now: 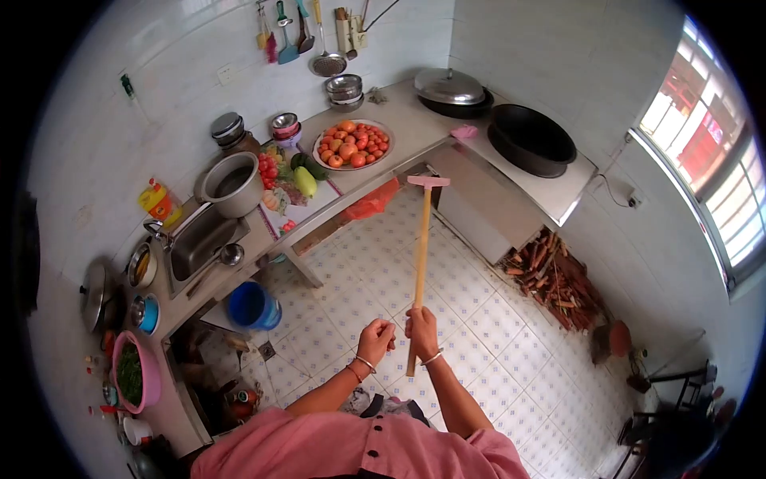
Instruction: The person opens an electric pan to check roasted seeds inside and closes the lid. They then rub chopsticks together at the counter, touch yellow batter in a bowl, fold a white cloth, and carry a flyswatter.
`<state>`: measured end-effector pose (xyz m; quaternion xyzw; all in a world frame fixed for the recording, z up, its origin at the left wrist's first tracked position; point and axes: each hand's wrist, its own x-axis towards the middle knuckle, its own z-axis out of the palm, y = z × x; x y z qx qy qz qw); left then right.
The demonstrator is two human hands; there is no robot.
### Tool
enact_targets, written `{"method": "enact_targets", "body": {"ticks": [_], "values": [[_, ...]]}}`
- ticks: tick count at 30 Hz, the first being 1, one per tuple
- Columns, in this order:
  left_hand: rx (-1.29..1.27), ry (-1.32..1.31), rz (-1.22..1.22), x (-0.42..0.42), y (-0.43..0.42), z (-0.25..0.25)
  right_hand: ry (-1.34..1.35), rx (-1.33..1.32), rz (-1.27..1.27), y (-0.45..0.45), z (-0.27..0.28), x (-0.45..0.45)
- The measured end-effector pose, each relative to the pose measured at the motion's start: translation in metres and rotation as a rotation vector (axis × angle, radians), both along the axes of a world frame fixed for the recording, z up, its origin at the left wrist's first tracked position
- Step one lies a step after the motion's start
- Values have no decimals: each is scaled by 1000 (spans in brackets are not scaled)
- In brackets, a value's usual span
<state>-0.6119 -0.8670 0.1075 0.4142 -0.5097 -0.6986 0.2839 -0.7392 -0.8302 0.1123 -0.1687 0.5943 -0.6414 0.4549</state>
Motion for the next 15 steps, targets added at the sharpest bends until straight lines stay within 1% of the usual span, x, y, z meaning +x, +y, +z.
{"method": "enact_targets", "body": {"ticks": [3, 7, 11, 12, 14, 15], "values": [[29, 43, -1, -27, -30, -2, 29, 18, 33, -23, 2, -36], [93, 133, 36, -73, -88, -8, 94, -10, 64, -81, -2, -79], [126, 227, 51, -131, -173, -9, 98, 15, 91, -162, -6, -124], [135, 236, 59, -148, -199, -8, 82, -13, 87, -185, -8, -135], [174, 301, 108, -178, -245, -4, 68, -10, 107, -221, -2, -159], [193, 319, 123, -191, -267, 10, 74, -4, 115, -242, 7, -171]]}}
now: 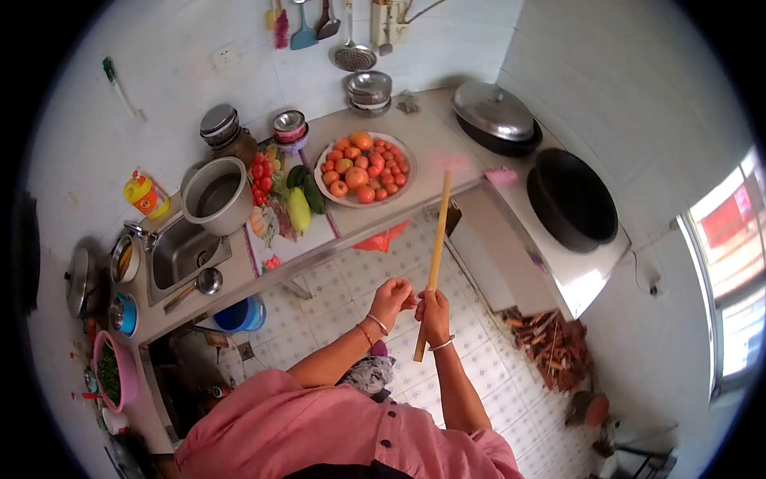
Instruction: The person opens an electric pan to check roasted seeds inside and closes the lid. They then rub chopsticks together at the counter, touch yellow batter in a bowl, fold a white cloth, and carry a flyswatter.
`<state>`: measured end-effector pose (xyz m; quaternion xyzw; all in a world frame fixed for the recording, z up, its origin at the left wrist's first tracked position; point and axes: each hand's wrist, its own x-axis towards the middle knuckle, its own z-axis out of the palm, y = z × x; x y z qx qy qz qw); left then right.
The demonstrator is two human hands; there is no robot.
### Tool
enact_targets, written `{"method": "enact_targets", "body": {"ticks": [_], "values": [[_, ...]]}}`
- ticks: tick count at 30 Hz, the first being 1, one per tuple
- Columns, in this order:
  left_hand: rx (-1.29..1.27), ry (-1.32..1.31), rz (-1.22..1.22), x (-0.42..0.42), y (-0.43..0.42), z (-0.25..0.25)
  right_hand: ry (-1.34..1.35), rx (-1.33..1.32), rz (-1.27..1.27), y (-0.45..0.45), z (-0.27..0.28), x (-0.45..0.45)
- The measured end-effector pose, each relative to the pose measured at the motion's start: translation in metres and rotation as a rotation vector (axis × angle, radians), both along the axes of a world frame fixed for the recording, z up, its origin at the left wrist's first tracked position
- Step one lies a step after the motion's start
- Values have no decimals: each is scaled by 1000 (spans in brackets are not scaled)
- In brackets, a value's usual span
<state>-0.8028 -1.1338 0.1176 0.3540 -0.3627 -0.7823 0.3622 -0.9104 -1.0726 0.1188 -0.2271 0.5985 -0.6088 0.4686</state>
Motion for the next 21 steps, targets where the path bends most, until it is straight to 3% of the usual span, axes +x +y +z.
{"method": "enact_targets", "body": {"ticks": [10, 13, 17, 21], "values": [[33, -10, 7, -98, -128, 13, -72, 60, 89, -148, -3, -112], [72, -39, 103, -116, -152, 1, -7, 63, 131, -188, -21, -146], [106, -75, 248, -144, -190, -7, -134, 41, 192, -250, -51, -188], [131, -104, 424, -170, -215, -5, 1, 58, 255, -305, -76, -226]]}}
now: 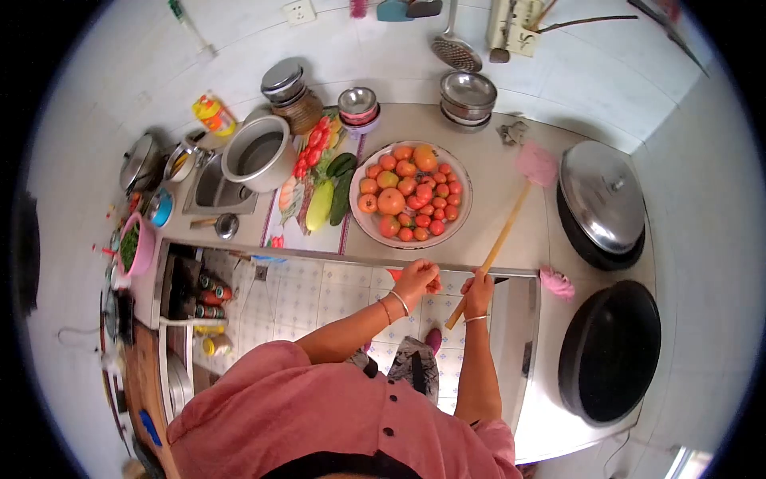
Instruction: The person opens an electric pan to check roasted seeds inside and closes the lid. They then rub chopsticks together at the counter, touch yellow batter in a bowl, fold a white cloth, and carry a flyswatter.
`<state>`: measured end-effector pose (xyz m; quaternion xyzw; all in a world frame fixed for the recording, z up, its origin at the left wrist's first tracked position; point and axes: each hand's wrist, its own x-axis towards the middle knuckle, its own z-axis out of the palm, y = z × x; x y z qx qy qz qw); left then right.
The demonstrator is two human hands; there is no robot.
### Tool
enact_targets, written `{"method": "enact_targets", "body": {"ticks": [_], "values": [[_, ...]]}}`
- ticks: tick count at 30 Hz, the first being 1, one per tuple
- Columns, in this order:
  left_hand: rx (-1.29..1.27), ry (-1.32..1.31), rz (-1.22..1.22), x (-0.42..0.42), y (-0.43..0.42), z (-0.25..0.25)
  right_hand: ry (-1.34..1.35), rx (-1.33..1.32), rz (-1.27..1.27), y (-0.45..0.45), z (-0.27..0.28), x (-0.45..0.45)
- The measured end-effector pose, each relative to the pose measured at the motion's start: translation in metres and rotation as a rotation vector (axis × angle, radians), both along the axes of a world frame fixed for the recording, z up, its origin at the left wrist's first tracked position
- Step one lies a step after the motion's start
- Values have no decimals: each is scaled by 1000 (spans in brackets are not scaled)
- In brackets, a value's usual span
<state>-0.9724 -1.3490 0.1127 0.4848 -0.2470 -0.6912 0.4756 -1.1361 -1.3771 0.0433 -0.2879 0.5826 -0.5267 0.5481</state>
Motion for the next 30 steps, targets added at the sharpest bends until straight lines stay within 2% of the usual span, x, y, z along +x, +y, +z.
{"method": "enact_targets", "body": {"ticks": [2, 4, 6, 8, 9, 10, 12, 13, 15, 16, 18, 19, 22, 24, 26, 28, 29, 30], "values": [[58, 17, 59, -8, -10, -1, 18, 3, 40, -26, -3, -13], [64, -8, 129, -11, -14, -4, 205, 63, 22, -49, -6, -24], [67, -34, 195, -9, -14, -7, 145, 72, 31, -72, -28, -35], [98, 3, 285, 1, -12, -12, 330, 123, 54, -89, -44, -46], [99, 2, 306, 10, -12, -14, 798, -15, 40, -104, -98, -63], [105, -8, 358, 20, -12, -16, 799, -18, 56, -106, -88, -59], [119, -10, 408, 41, -10, -21, 1359, -195, 69, -104, -63, -59], [121, -37, 464, 54, -10, -22, 1366, -194, 73, -106, -50, -54], [126, -53, 520, 79, -13, -27, 1271, -477, 1, -120, -27, -33], [117, -67, 574, 92, -15, -33, 1280, -478, 3, -127, -21, -22], [112, -70, 625, 112, -21, -43, 671, -295, 132, -143, -10, 1], [152, -58, 660, 122, -27, -47, 600, -231, 156, -153, -7, 9], [181, -23, 640, 154, -47, -60, 595, -209, 221, -200, -70, 3], [279, -22, 686, 165, -65, -61, 614, -179, 176, -216, -68, 10], [253, -21, 658, 173, -78, -78, 636, -132, 150, -222, -60, 13], [224, -34, 633, 183, -90, -90, 360, -14, 183, -219, -19, 30], [118, 68, 662, 182, -92, -98, 282, -60, 294, -232, -45, 18], [7, 167, 689, 181, -96, -97, 283, -55, 293, -235, -43, 21]]}}
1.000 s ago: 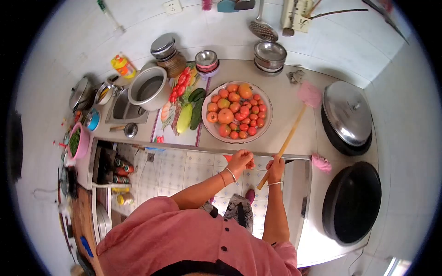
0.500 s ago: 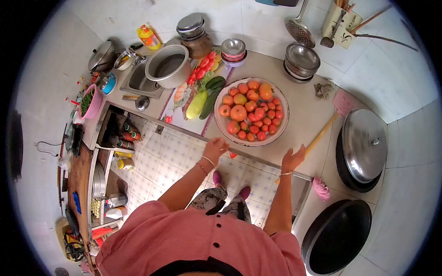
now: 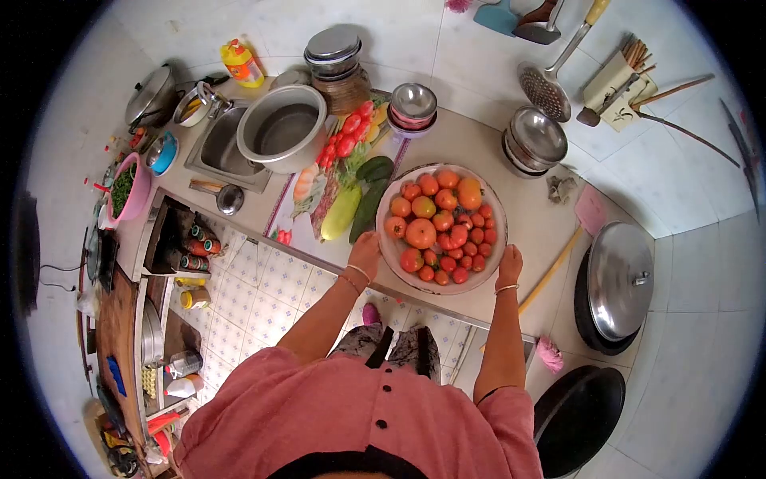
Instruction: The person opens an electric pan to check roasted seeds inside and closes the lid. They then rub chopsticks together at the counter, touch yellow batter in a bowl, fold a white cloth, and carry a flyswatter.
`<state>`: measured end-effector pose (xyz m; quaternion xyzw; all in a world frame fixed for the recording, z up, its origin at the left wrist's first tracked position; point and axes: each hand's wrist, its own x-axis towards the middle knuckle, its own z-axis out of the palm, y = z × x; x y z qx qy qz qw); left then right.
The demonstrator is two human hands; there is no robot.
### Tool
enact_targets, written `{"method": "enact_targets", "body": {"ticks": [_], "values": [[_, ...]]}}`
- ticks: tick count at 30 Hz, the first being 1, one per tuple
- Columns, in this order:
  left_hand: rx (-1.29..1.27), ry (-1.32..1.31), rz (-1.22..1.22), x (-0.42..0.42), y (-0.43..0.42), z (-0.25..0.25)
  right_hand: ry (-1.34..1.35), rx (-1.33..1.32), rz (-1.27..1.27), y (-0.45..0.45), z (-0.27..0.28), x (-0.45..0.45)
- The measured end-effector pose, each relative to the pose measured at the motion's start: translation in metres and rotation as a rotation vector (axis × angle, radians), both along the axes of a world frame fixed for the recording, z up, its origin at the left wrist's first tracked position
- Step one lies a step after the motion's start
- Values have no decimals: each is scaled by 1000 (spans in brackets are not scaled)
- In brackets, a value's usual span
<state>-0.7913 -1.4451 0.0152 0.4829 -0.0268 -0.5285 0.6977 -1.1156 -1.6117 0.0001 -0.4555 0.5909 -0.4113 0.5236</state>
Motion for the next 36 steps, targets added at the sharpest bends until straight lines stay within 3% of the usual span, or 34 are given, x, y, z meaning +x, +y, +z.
{"method": "enact_targets", "body": {"ticks": [3, 6, 8, 12, 15, 21, 24, 25, 26, 27, 28, 30, 31, 33, 35, 36], "values": [[-21, 105, 122, -3, -10, 7, -63, 106, -52, -9, 11, 11], [-28, 175, 148, -5, -14, 21, -187, 19, -185, -13, 27, 40], [-34, 188, 169, -7, -18, 21, -143, 15, -400, -18, 29, 54], [14, 175, 198, -6, -31, 15, -234, 60, -316, -45, 36, 52], [-30, 190, 189, -9, -51, 23, -151, -16, -236, -76, 24, 52], [-56, 197, 177, -8, -83, 42, -378, 60, -110, -125, 19, 55], [133, 86, 175, -6, -88, 43, -300, 1, -48, -133, 9, 60], [136, 86, 182, -5, -89, 42, -5, -250, -111, -133, 2, 64], [278, -135, 80, -3, -89, 41, 293, -499, -171, -134, -3, 69], [418, -356, -26, -1, -88, 39, 293, -497, -166, -130, 2, 77], [420, -354, -25, -1, -85, 43, -59, -407, -129, -118, 18, 91], [269, -1108, 10, 0, -74, 61, -156, -344, 168, -86, 68, 122], [269, -1104, 2, 7, -70, 66, 103, -371, 420, -65, 97, 138], [149, -1242, 24, 32, -58, 74, 207, -268, 598, -10, 128, 173], [181, -1288, 71, 61, -46, 66, -159, -325, 700, 28, 88, 202], [218, -1336, 127, 77, -39, 60, -105, -256, 765, 45, 61, 215]]}}
